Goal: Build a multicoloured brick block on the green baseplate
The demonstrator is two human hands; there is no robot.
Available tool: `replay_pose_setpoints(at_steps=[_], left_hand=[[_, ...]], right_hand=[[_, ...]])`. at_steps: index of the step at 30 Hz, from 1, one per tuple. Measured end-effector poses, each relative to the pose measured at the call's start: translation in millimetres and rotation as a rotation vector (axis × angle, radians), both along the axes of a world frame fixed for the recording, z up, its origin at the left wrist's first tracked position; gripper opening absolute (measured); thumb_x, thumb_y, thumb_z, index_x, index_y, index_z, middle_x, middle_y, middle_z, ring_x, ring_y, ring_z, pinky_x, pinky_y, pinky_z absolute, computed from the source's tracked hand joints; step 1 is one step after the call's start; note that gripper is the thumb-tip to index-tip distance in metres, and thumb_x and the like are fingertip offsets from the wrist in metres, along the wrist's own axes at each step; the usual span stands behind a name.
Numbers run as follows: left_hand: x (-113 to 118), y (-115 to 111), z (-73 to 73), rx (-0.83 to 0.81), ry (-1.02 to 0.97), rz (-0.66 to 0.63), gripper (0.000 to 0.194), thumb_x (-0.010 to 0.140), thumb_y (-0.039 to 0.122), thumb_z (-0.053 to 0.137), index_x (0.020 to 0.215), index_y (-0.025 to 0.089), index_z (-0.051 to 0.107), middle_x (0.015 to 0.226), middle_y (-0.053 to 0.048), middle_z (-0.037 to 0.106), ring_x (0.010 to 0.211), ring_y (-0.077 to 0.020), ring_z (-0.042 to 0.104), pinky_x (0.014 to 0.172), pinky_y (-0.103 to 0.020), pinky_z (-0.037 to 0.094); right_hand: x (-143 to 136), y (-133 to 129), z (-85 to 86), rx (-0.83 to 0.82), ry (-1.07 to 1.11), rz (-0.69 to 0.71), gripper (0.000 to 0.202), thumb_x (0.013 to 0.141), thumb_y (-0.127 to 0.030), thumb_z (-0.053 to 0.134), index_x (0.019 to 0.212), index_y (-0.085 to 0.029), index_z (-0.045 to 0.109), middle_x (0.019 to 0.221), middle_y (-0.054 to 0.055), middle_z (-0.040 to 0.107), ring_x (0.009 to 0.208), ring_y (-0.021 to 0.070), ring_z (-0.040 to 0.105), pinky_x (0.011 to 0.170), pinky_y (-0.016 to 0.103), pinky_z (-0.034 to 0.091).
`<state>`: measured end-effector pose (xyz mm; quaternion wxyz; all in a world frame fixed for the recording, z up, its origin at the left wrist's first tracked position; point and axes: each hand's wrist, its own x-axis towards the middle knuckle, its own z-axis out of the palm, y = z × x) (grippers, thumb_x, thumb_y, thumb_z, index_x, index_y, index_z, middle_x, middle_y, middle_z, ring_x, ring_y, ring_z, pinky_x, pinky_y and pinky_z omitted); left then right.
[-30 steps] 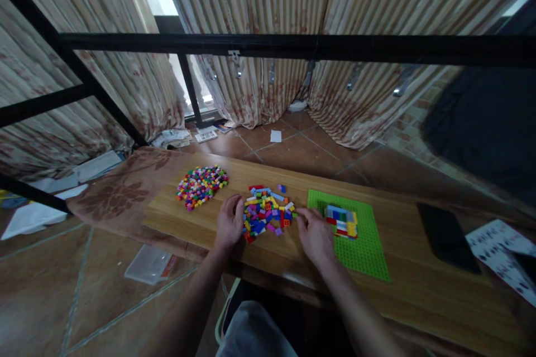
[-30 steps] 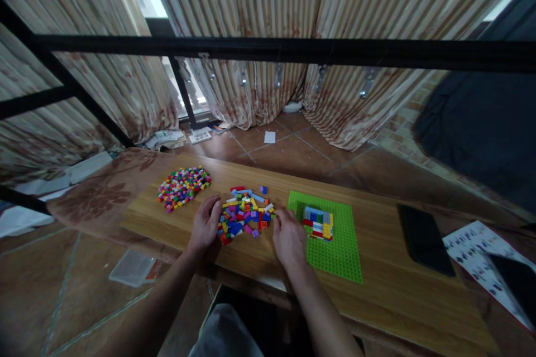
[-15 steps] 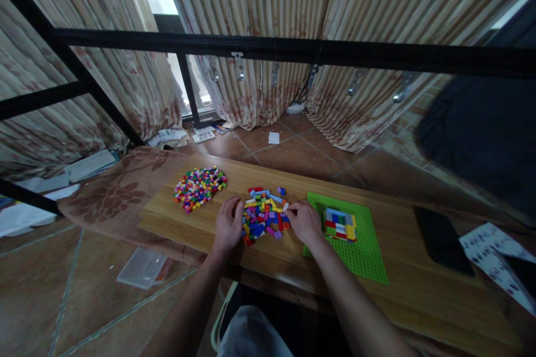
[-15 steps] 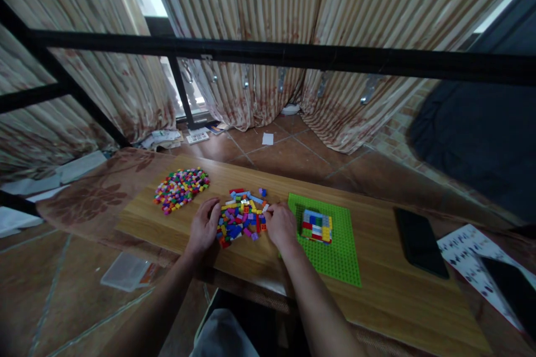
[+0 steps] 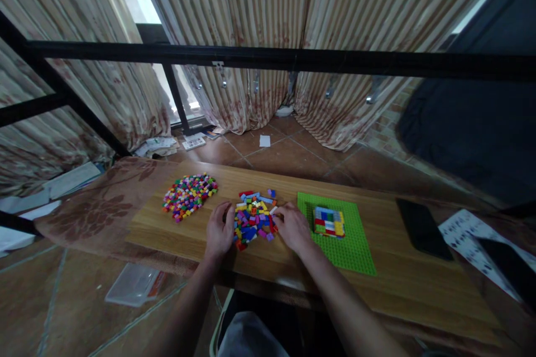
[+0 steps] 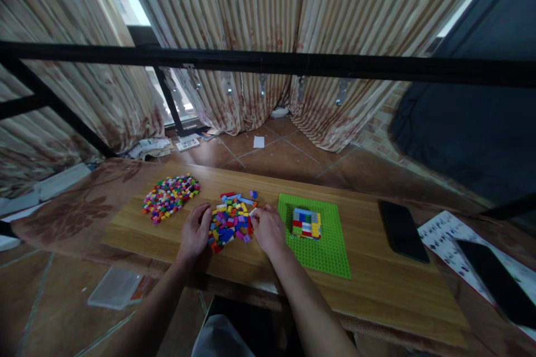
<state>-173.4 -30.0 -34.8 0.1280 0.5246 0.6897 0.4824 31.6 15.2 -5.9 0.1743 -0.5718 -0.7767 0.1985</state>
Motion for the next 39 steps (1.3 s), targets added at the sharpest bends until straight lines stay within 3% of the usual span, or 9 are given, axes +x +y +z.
replay_pose_setpoints(at_steps=[8,13,17,20,23,26,30,39], left_hand=[[-4,3,-5.7,-0.007,0.008,0.005,0.040,0.088,0.046,0.046,0.104,0.014,0.065,0.110,-0.013,0.066,0.106,-0.0259,0.061,0.098,-0.041,0.047],[-8,5,-9.0,-0.024,0.002,-0.005,0.042,0.087,0.047,0.047,0.105,0.014,0.065,0.111,-0.013,0.066,0.106,-0.0261,0.061,0.098,-0.040,0.047],[-8,5,-10.3,-0.033,-0.016,-0.003,0.042,0.087,0.048,0.048,0.105,0.015,0.065,0.111,-0.013,0.066,0.106,-0.0261,0.061,0.099,-0.040,0.046],[-8,5,-9.4,-0.028,-0.017,-0.011,0.042,0.086,0.048,0.048,0.105,0.015,0.064,0.112,-0.013,0.066,0.108,-0.0265,0.060,0.099,-0.041,0.046],[-7,5,-6.7,-0.029,-0.007,-0.024,0.041,0.086,0.048,0.047,0.105,0.015,0.064,0.112,-0.013,0.065,0.107,-0.0268,0.060,0.098,-0.041,0.047],[-7,5,-4.4,-0.048,0.008,-0.030,0.041,0.086,0.047,0.048,0.104,0.015,0.064,0.111,-0.013,0.066,0.106,-0.0268,0.061,0.097,-0.041,0.047],[-7,6,-4.8,-0.055,0.022,-0.028,0.040,0.084,0.048,0.051,0.103,0.015,0.064,0.109,-0.013,0.066,0.103,-0.0266,0.062,0.095,-0.042,0.049],[-6,7,-6.4,-0.036,0.028,-0.015,0.037,0.081,0.046,0.055,0.099,0.015,0.065,0.106,-0.012,0.066,0.099,-0.0249,0.063,0.092,-0.040,0.051]], right_hand=[[-17,1,4.4,-0.006,-0.020,-0.051,0.018,0.085,-0.019,0.054,0.082,-0.018,0.071,0.095,0.010,0.067,0.092,0.0200,0.061,0.080,0.028,0.042],[-8,-18,20.6,0.064,0.104,-0.073,0.018,0.088,-0.020,0.051,0.086,-0.020,0.069,0.092,0.006,0.068,0.090,0.0172,0.062,0.080,0.026,0.043],[33,-50,28.1,0.114,0.464,-0.160,0.018,0.089,-0.027,0.051,0.086,-0.020,0.067,0.081,0.003,0.069,0.072,0.0146,0.063,0.069,0.025,0.046],[85,-63,18.3,0.145,0.619,-0.382,0.022,0.084,-0.039,0.057,0.086,-0.020,0.069,0.082,0.004,0.072,0.074,0.0174,0.065,0.069,0.027,0.048],[133,-59,0.4,0.186,0.683,-0.652,0.031,0.079,-0.045,0.060,0.084,-0.016,0.070,0.081,0.008,0.073,0.074,0.0207,0.066,0.068,0.030,0.049],[156,-45,-14.6,0.176,0.639,-0.765,0.036,0.075,-0.048,0.060,0.079,-0.014,0.070,0.073,0.009,0.072,0.066,0.0213,0.066,0.062,0.031,0.049],[149,-29,-21.4,0.160,0.582,-0.757,0.032,0.073,-0.046,0.059,0.077,-0.016,0.071,0.074,0.008,0.073,0.067,0.0216,0.066,0.063,0.031,0.048],[128,-27,-10.3,0.199,0.427,-0.778,0.030,0.075,-0.043,0.056,0.075,-0.018,0.072,0.073,0.010,0.073,0.066,0.0235,0.064,0.063,0.032,0.043]])
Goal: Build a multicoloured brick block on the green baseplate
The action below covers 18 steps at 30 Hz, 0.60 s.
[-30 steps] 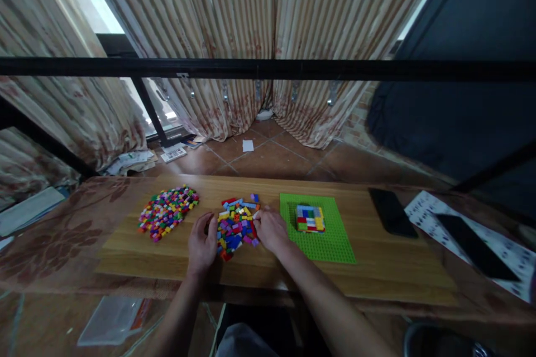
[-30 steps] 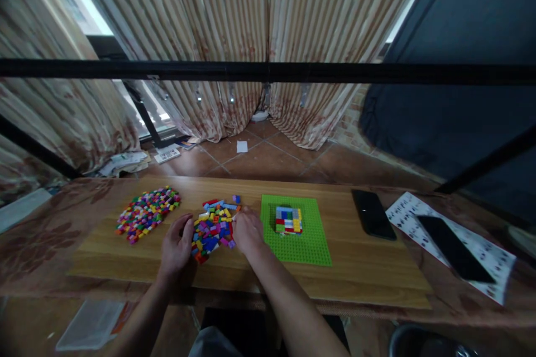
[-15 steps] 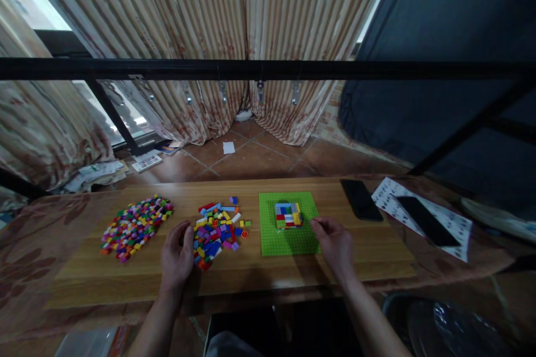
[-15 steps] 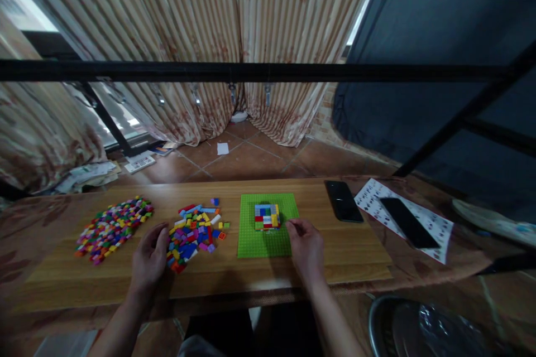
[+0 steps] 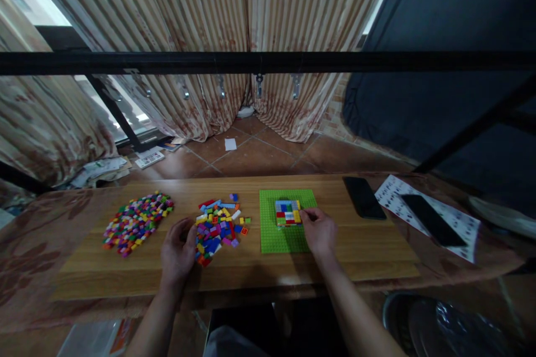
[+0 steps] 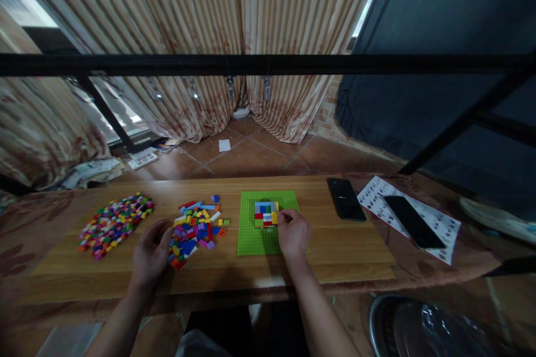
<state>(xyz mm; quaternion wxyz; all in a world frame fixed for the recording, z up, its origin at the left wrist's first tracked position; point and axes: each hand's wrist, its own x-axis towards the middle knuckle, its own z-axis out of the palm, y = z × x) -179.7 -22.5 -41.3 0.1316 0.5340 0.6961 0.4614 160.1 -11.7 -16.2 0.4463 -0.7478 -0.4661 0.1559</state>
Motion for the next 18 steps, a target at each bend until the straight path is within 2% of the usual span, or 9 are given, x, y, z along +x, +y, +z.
replay_pose_setpoints(at_steps=[5,12,18], left_hand=[[-0.4,0.3,-1.9,0.009,0.006,0.002,0.036,0.080,0.044,0.057,0.099,0.015,0.065,0.107,-0.012,0.066,0.099,-0.0243,0.063,0.093,-0.040,0.051],[1.1,-0.4,-1.0,0.014,0.013,0.017,0.034,0.079,0.043,0.056,0.098,0.016,0.065,0.107,-0.011,0.066,0.098,-0.0243,0.063,0.091,-0.039,0.051],[1.4,0.3,-1.3,0.031,0.035,0.008,0.034,0.079,0.042,0.056,0.095,0.014,0.066,0.106,-0.012,0.066,0.099,-0.0247,0.063,0.093,-0.040,0.051]], right_hand=[[-0.5,-0.2,-1.0,0.038,-0.011,-0.034,0.035,0.078,-0.045,0.053,0.076,-0.016,0.072,0.074,0.011,0.073,0.066,0.0230,0.064,0.064,0.032,0.044],[-6.2,-4.6,-4.6,0.068,-0.006,-0.015,0.039,0.080,-0.049,0.053,0.079,-0.016,0.074,0.077,0.013,0.074,0.066,0.0233,0.065,0.064,0.032,0.045],[0.1,-8.8,-8.5,0.052,0.121,0.070,0.041,0.083,-0.048,0.050,0.083,-0.015,0.075,0.076,0.011,0.074,0.070,0.0228,0.066,0.066,0.031,0.046]])
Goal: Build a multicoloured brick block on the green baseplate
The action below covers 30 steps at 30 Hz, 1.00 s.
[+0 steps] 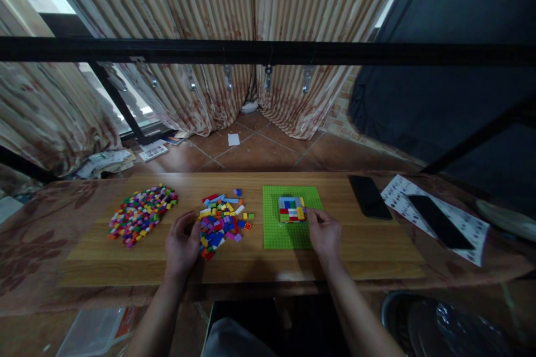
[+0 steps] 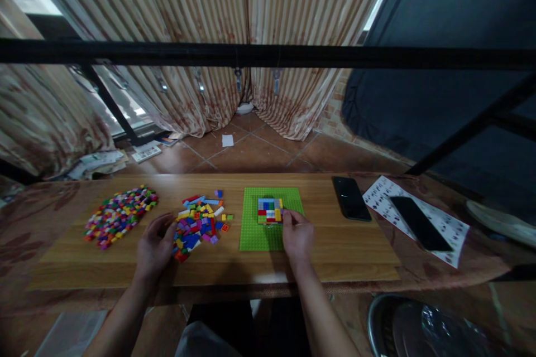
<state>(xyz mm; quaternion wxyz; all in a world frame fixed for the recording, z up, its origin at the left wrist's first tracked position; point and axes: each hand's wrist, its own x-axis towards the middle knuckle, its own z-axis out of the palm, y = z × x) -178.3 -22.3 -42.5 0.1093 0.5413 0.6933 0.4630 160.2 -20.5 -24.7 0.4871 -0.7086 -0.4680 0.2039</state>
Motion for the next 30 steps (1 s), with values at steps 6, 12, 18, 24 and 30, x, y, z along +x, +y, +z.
replay_pose_setpoints(at_steps=[6,12,18,24,30], left_hand=[[0,-1,0.6,-0.012,0.010,-0.001,0.033,0.079,0.041,0.056,0.097,0.015,0.066,0.110,-0.012,0.066,0.103,-0.0255,0.063,0.095,-0.041,0.049],[1,-2,5.1,-0.015,0.015,0.006,0.032,0.079,0.040,0.056,0.096,0.016,0.066,0.108,-0.011,0.067,0.100,-0.0246,0.063,0.093,-0.040,0.051],[2,-3,7.3,-0.026,0.032,0.004,0.030,0.080,0.039,0.055,0.094,0.016,0.066,0.108,-0.011,0.066,0.099,-0.0244,0.064,0.092,-0.039,0.051],[3,-3,6.2,-0.007,0.043,-0.011,0.029,0.080,0.039,0.056,0.094,0.016,0.066,0.108,-0.011,0.066,0.101,-0.0243,0.063,0.094,-0.038,0.050],[0,-1,0.6,-0.006,0.031,-0.016,0.028,0.079,0.038,0.056,0.094,0.016,0.066,0.107,-0.011,0.066,0.099,-0.0240,0.063,0.092,-0.039,0.051]], right_hand=[[9,7,-6.7,-0.013,0.134,-0.028,0.042,0.077,-0.051,0.056,0.079,-0.014,0.074,0.072,0.009,0.073,0.069,0.0223,0.065,0.065,0.030,0.047],[12,17,-11.8,-0.047,0.201,0.012,0.038,0.071,-0.051,0.063,0.078,-0.015,0.074,0.073,0.008,0.074,0.067,0.0213,0.066,0.064,0.031,0.049],[11,24,-11.8,-0.079,0.251,-0.003,0.032,0.065,-0.047,0.067,0.071,-0.016,0.074,0.070,0.007,0.074,0.065,0.0208,0.067,0.062,0.030,0.049],[12,26,-12.9,-0.101,0.259,-0.028,0.031,0.062,-0.045,0.068,0.068,-0.015,0.073,0.066,0.008,0.073,0.060,0.0207,0.065,0.059,0.030,0.047],[11,25,-13.1,-0.071,0.282,-0.017,0.030,0.061,-0.046,0.070,0.066,-0.016,0.072,0.064,0.006,0.071,0.058,0.0189,0.063,0.058,0.029,0.045]])
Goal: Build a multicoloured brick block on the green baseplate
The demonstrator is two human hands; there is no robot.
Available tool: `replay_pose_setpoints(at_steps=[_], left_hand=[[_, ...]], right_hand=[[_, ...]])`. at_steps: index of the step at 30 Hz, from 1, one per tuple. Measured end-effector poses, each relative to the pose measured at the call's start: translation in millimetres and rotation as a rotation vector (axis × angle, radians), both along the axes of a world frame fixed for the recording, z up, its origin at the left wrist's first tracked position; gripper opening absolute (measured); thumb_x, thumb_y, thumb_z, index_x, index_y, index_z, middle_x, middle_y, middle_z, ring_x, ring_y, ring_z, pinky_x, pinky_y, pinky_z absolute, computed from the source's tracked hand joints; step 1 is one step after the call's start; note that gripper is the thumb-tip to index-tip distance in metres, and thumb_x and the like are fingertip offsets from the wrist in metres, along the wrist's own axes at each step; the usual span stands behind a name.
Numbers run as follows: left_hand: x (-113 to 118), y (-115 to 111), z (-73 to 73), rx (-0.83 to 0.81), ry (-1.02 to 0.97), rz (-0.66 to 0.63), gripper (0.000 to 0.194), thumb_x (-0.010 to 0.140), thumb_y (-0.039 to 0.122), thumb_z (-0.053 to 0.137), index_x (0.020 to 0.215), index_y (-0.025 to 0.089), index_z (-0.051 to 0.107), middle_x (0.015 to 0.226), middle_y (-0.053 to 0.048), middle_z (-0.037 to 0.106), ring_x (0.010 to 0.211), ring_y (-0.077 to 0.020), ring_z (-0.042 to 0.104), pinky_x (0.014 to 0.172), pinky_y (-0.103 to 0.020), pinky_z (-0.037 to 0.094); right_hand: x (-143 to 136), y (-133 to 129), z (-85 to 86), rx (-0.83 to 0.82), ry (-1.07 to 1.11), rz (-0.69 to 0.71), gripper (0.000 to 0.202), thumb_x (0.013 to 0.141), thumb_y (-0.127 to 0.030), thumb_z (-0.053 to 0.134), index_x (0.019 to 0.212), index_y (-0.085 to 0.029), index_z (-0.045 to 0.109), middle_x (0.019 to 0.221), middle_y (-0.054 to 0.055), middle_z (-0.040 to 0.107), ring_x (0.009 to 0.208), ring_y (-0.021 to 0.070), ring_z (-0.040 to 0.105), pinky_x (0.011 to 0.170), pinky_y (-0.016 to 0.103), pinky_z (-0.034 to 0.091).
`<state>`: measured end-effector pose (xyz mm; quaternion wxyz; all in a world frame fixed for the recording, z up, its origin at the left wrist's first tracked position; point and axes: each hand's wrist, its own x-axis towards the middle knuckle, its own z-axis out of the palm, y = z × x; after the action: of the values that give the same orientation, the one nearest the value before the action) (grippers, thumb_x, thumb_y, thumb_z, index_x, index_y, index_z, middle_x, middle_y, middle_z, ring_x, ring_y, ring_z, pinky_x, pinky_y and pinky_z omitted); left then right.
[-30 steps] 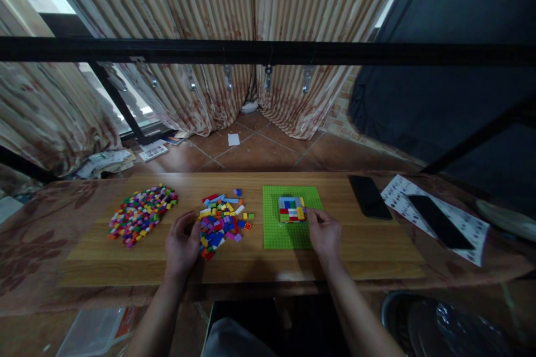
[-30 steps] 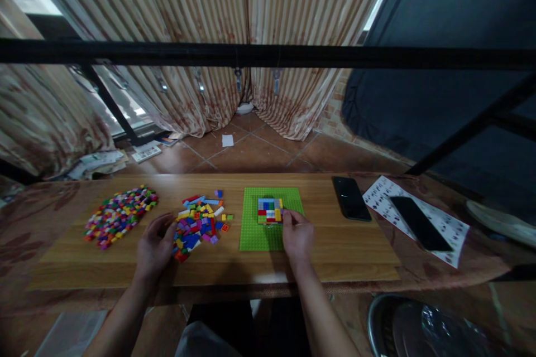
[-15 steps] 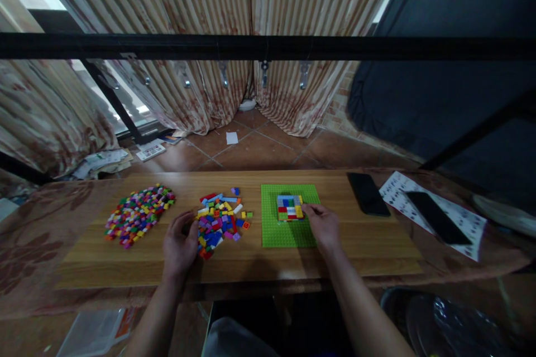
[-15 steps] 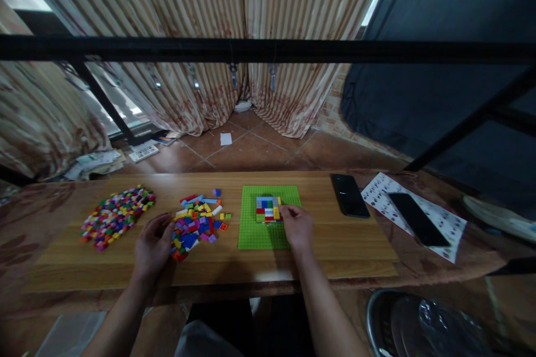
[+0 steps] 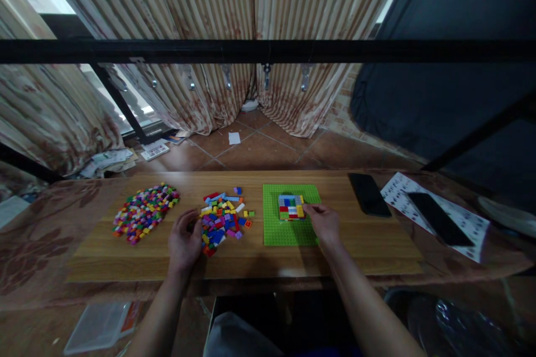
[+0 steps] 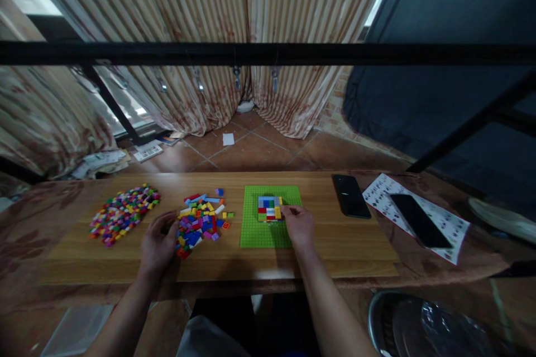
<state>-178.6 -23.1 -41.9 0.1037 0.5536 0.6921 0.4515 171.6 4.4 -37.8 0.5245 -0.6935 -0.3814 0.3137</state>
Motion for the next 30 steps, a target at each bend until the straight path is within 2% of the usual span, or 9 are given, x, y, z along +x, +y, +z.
replay_pose_setpoints(at_steps=[5,9,11,15,20,25,30], left_hand=[[-1,0,-0.8,0.023,-0.040,-0.007,0.031,0.081,0.041,0.054,0.094,0.016,0.065,0.107,-0.011,0.066,0.100,-0.0239,0.062,0.092,-0.039,0.050],[0,-2,0.6,0.028,-0.023,-0.021,0.031,0.082,0.042,0.052,0.094,0.016,0.065,0.105,-0.011,0.066,0.099,-0.0237,0.062,0.091,-0.038,0.050],[1,-3,1.1,0.033,-0.030,-0.029,0.031,0.083,0.042,0.053,0.094,0.016,0.065,0.104,-0.011,0.066,0.098,-0.0235,0.062,0.090,-0.038,0.050],[3,-4,1.0,0.036,-0.079,-0.026,0.029,0.083,0.040,0.052,0.093,0.016,0.066,0.104,-0.011,0.066,0.098,-0.0231,0.063,0.090,-0.038,0.050],[4,-4,0.4,0.040,-0.070,-0.009,0.027,0.084,0.038,0.053,0.091,0.016,0.067,0.103,-0.011,0.066,0.099,-0.0231,0.062,0.092,-0.038,0.049],[4,-5,1.0,0.043,-0.091,-0.021,0.024,0.084,0.034,0.053,0.092,0.016,0.067,0.102,-0.010,0.067,0.099,-0.0225,0.063,0.092,-0.037,0.050],[5,-5,1.5,0.045,-0.078,-0.001,0.022,0.085,0.032,0.053,0.090,0.017,0.068,0.102,-0.010,0.067,0.099,-0.0220,0.062,0.093,-0.037,0.049]], right_hand=[[5,-12,11.2,0.078,0.024,-0.111,0.043,0.069,-0.057,0.062,0.065,-0.015,0.068,0.063,0.006,0.068,0.060,0.0170,0.058,0.058,0.028,0.042],[-2,-34,28.0,0.156,0.028,-0.164,0.040,0.074,-0.053,0.061,0.069,-0.015,0.067,0.064,0.004,0.067,0.063,0.0165,0.057,0.061,0.027,0.042],[-13,-46,33.2,0.190,0.019,-0.084,0.037,0.077,-0.051,0.060,0.072,-0.015,0.068,0.066,0.003,0.067,0.065,0.0167,0.058,0.063,0.027,0.043],[-44,-65,31.9,0.218,-0.054,0.196,0.030,0.082,-0.045,0.058,0.083,-0.018,0.070,0.081,0.005,0.070,0.077,0.0186,0.063,0.073,0.030,0.047],[-78,-63,25.7,0.188,-0.338,0.512,0.023,0.088,-0.029,0.049,0.095,-0.020,0.069,0.093,0.006,0.069,0.087,0.0199,0.064,0.080,0.033,0.048],[-99,-40,26.7,0.164,-0.607,0.605,0.029,0.088,-0.017,0.042,0.101,-0.017,0.068,0.097,0.009,0.068,0.089,0.0207,0.063,0.083,0.033,0.047],[-116,-12,28.6,0.061,-0.819,0.668,0.028,0.087,-0.012,0.046,0.103,-0.018,0.068,0.099,0.008,0.066,0.090,0.0191,0.061,0.084,0.029,0.045]])
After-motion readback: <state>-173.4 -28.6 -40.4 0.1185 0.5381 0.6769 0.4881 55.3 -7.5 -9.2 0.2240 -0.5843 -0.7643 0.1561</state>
